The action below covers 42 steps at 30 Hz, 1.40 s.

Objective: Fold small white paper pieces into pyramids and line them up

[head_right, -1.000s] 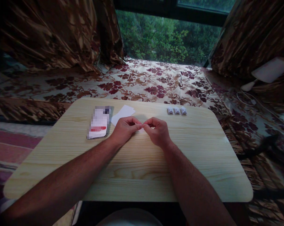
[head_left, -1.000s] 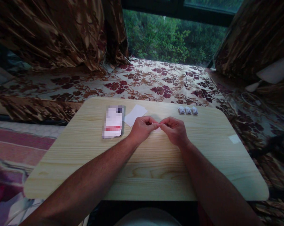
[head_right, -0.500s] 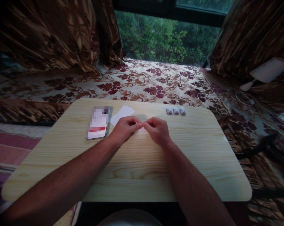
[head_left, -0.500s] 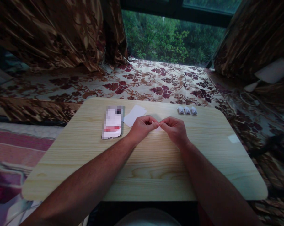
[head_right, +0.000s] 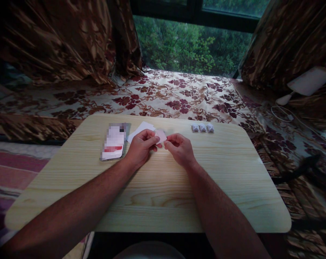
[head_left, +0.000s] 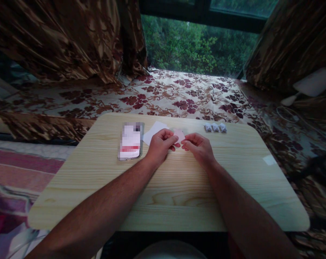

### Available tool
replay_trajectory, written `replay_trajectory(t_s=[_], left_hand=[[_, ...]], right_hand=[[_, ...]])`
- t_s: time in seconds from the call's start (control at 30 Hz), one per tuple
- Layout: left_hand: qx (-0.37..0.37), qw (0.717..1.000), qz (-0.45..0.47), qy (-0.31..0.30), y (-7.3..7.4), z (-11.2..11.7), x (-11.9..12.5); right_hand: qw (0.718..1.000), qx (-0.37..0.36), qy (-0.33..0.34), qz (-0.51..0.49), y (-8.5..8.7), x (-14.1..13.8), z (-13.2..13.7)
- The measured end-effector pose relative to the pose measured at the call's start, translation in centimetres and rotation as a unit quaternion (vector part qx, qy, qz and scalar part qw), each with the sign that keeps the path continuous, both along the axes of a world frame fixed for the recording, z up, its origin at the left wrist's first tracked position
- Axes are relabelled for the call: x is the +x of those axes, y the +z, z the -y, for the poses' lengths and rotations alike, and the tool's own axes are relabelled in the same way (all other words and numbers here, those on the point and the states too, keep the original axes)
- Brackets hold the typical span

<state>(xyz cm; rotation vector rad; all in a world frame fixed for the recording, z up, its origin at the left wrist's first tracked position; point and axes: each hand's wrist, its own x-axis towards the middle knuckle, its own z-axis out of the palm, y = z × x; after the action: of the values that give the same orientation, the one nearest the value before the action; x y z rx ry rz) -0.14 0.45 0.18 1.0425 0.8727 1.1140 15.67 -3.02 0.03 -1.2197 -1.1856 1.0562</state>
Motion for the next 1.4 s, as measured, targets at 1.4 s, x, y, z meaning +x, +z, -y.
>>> replay_trajectory(t_s=[1.4], left_hand=[[0.074, 0.994, -0.081, -0.007, -0.11, 0.35, 0.14]], right_hand=[[0.998, 0.043, -0.036, 0.027, -0.19, -0.01, 0.22]])
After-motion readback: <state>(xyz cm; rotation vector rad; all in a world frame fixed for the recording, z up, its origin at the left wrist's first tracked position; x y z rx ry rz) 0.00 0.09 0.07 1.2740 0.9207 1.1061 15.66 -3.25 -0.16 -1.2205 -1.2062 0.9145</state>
